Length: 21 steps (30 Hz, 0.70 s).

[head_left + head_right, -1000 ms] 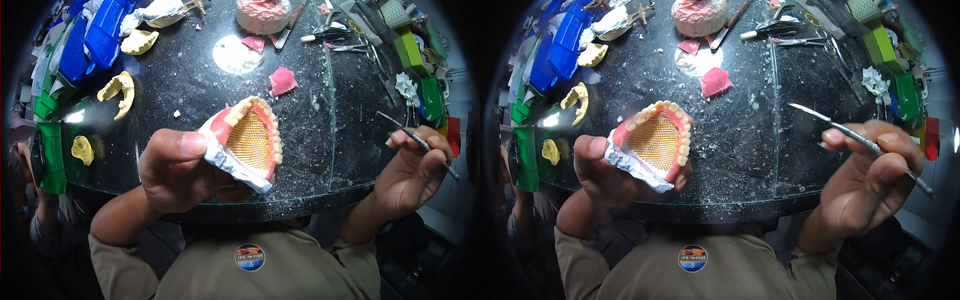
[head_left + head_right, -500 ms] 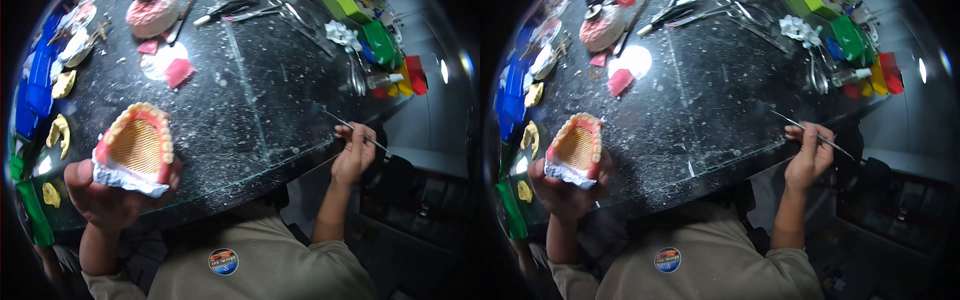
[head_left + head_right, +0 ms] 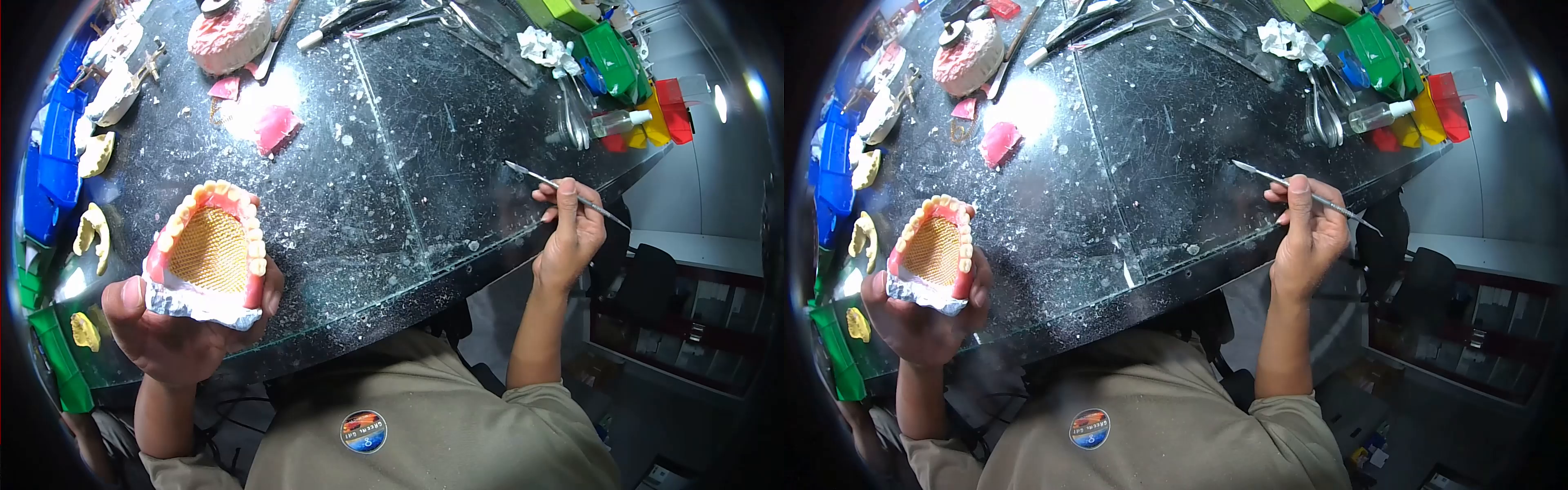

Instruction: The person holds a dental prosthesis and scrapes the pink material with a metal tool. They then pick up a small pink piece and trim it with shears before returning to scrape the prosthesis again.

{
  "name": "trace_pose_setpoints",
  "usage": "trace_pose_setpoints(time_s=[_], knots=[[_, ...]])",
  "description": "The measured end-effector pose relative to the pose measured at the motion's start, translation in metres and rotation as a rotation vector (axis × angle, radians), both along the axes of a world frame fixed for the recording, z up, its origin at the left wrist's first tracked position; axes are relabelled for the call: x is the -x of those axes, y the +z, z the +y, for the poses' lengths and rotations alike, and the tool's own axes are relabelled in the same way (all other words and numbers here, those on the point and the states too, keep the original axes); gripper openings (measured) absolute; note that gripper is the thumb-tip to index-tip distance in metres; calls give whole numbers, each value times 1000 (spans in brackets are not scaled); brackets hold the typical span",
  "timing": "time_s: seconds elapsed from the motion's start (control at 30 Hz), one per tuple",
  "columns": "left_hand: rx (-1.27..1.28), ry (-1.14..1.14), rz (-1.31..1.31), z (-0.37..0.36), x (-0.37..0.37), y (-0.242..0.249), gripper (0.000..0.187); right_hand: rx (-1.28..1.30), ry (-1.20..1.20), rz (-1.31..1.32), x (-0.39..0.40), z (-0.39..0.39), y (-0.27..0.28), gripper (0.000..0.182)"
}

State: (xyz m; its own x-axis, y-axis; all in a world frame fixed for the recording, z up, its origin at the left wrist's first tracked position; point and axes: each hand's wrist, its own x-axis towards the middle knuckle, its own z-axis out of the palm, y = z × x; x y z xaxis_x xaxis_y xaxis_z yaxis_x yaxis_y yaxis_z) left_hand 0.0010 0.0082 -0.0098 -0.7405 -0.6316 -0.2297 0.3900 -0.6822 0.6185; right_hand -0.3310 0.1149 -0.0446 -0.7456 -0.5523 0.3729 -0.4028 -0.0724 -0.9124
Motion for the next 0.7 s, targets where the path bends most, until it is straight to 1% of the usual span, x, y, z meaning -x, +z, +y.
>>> trace_pose_setpoints(time_s=[0.13,0.23,0.27,0.37,0.4,0.43,0.5,0.6,0.67,0.7], knots=[[29,-10,-20,-2,0,0,85,-5,20,-6,2,0,-1,15],[41,-31,-40,-3,-1,0,86,12,-41,-22,-1,-2,0,16],[44,-31,-57,-3,-1,0,86,0,-30,-9,-1,-2,0,16],[-99,77,-134,1,-3,3,86,-17,-2,-36,0,-1,0,13],[-3,49,-127,1,4,5,86,-2,34,-52,-2,-1,2,14],[-30,4,-77,-4,-1,4,84,12,72,-67,-7,-5,6,16],[-93,25,-29,-2,-5,2,84,100,221,-117,-32,-19,21,18],[-66,-4,60,-3,-4,-5,83,232,604,-64,-76,-48,46,22],[-38,-33,3,-5,-6,-3,84,227,774,0,-103,-65,63,26],[-39,-24,-16,-5,-5,-2,84,183,909,106,-109,-74,68,27]])
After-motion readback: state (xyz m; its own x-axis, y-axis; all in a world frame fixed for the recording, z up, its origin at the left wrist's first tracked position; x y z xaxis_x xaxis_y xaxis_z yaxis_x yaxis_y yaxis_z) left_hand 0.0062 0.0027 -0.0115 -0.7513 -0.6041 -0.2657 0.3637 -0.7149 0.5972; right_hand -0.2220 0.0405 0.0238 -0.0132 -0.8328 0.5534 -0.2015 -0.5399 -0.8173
